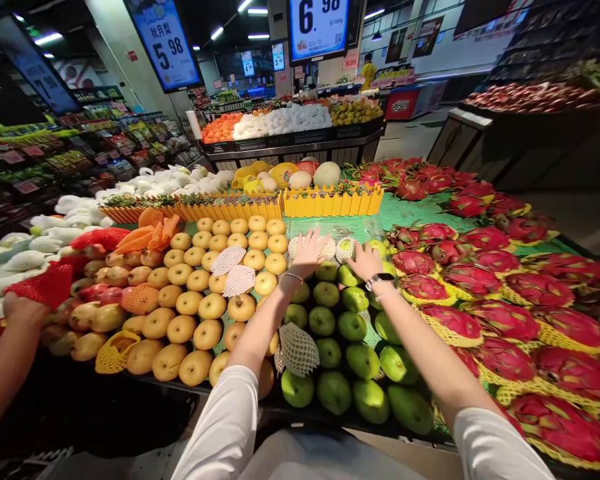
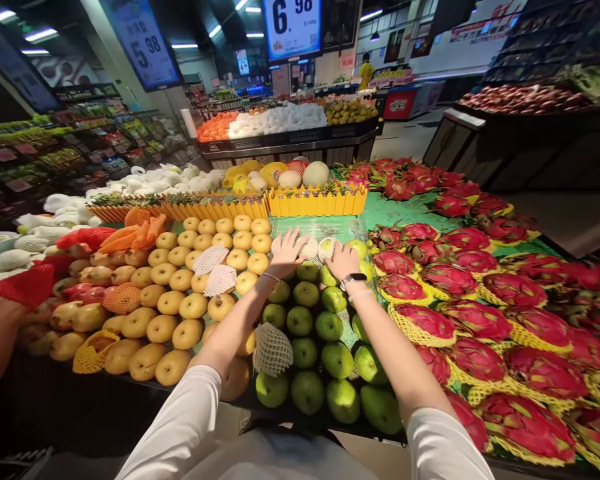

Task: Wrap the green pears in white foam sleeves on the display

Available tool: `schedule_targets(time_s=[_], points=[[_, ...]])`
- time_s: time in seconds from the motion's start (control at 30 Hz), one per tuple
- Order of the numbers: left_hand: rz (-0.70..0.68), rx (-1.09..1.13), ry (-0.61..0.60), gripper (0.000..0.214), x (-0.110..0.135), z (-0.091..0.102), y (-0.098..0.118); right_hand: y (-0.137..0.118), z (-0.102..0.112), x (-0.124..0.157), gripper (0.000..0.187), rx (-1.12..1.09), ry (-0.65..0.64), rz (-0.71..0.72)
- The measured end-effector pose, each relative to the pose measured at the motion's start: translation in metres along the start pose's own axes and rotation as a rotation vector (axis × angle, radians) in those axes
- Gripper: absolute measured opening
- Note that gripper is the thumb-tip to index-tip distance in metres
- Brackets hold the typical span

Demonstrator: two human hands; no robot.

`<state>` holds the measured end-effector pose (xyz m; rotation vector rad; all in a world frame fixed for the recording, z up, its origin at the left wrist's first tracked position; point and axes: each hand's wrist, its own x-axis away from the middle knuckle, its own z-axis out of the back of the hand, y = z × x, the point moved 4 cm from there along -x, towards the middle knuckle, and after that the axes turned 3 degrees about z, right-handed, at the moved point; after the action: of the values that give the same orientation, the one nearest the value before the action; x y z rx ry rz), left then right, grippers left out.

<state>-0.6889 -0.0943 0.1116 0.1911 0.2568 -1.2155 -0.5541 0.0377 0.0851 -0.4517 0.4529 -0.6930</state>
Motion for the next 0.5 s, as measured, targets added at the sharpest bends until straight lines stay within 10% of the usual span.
schedule_targets(time_s=[0.3, 0.5], points=[[0.667, -0.147, -0.089, 0.04, 0.147, 0.04, -0.113, -0.024, 0.002, 0.113, 0.052, -0.12, -0.054, 0.338], [0.574, 0.052, 0.064, 0.026, 0.193, 0.056, -0.101, -0.07, 0.007, 0.177, 0.04, -0.458, -0.21, 0.472]])
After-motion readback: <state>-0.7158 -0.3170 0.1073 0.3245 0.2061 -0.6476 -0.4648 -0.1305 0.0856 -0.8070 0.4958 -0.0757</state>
